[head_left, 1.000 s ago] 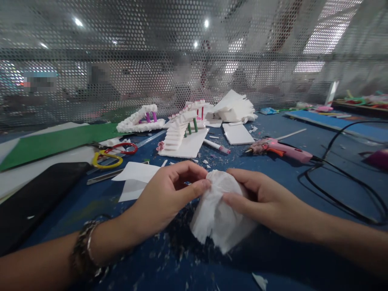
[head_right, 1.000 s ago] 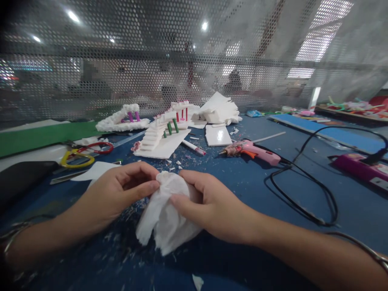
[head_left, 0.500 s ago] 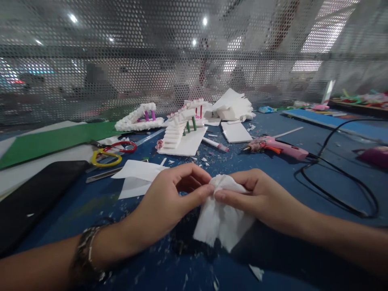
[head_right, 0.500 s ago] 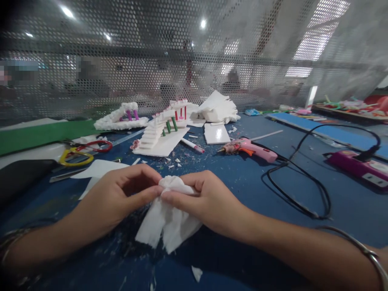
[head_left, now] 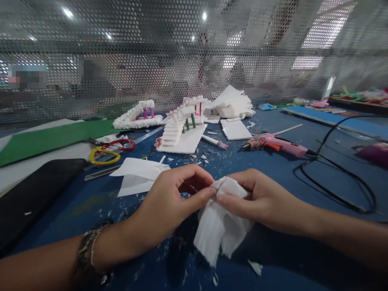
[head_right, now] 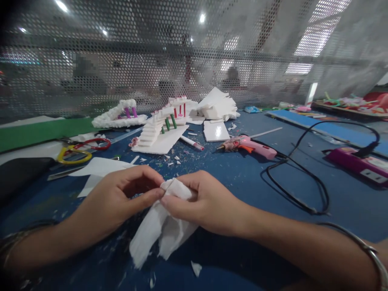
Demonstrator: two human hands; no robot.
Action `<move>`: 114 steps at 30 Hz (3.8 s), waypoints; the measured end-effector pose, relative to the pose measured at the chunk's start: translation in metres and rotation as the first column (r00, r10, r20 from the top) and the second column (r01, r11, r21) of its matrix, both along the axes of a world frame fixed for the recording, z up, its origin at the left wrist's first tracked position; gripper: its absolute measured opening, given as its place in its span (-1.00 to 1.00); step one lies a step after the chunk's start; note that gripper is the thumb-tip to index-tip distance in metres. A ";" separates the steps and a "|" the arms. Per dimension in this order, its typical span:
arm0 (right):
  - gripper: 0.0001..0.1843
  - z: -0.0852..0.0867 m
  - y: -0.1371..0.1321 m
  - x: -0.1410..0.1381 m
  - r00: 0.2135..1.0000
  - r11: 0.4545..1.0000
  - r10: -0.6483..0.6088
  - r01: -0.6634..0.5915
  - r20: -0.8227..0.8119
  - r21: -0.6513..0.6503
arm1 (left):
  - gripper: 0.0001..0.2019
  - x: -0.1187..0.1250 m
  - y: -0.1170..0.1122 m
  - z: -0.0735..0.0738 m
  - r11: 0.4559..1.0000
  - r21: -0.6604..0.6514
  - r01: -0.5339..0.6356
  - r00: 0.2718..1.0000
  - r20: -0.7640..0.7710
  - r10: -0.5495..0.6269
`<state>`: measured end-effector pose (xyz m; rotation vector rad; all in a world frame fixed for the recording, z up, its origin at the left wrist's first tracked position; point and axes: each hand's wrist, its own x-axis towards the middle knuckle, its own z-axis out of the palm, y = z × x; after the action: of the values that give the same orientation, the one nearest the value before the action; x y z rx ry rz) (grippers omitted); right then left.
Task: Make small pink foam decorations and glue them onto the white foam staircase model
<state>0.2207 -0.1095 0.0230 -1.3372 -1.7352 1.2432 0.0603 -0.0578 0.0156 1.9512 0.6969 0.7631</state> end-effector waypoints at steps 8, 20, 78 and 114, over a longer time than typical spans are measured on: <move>-0.78 0.001 0.002 0.002 0.998 0.993 0.017 -0.024 0.061 0.116 | -0.94 0.002 0.001 -0.001 0.991 -0.137 -0.004 0.999 0.048 0.011; -0.96 0.003 0.002 0.008 0.998 0.870 -0.062 0.058 -0.008 0.490 | -0.94 0.003 0.007 -0.003 0.933 -0.338 0.123 0.977 0.209 -0.053; -0.84 0.007 -0.004 0.003 0.945 0.863 -0.282 0.174 0.166 0.475 | -0.85 -0.003 0.003 0.006 0.946 0.319 0.060 0.980 -0.200 0.006; -0.77 0.001 -0.003 0.010 0.953 0.756 -0.047 -0.162 0.300 0.634 | -0.70 -0.009 0.004 -0.008 0.936 0.258 0.238 0.937 -0.316 -0.151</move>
<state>0.2312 -0.1130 0.0242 -1.0671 -2.1588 0.3634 0.0514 -0.0536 0.0075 2.3975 0.5702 0.4770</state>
